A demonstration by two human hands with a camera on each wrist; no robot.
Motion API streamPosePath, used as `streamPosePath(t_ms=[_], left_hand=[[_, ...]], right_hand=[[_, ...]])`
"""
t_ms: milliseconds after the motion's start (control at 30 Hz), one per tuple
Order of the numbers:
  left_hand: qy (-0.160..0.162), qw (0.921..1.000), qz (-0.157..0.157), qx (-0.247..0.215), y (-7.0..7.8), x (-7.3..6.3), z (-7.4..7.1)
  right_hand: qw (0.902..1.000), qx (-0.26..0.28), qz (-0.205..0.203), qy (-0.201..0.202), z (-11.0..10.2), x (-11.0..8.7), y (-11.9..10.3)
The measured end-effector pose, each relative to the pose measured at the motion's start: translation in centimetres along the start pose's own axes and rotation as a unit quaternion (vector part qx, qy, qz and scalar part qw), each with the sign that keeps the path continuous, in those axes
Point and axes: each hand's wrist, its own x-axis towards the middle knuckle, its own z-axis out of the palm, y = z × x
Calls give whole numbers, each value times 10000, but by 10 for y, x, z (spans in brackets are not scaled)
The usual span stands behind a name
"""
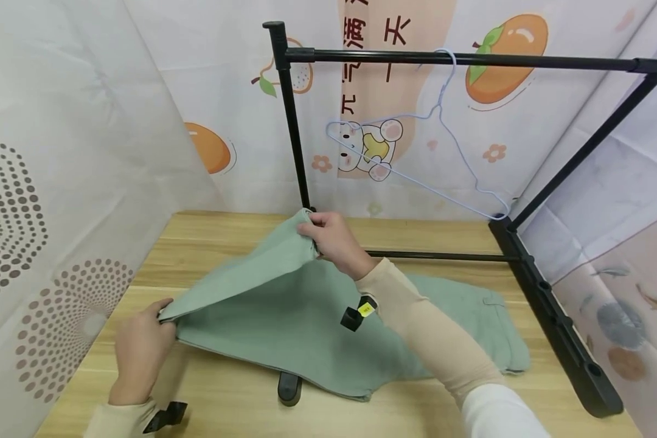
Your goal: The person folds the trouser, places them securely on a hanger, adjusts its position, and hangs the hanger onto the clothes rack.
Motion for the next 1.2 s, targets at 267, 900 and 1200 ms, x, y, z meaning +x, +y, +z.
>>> streamPosePath(t_ms=[267,900,1200], left_hand=[[-433,9988,-75,236,4,-5,17],[-949,9952,200,159,29,-7,41],[-1282,9915,194,95,43,-12,48]], right_hand=[[9993,280,196,167,-28,-16,8],[9967,383,289,653,-108,-63,31],[9926,653,517,887,-147,-85,45]])
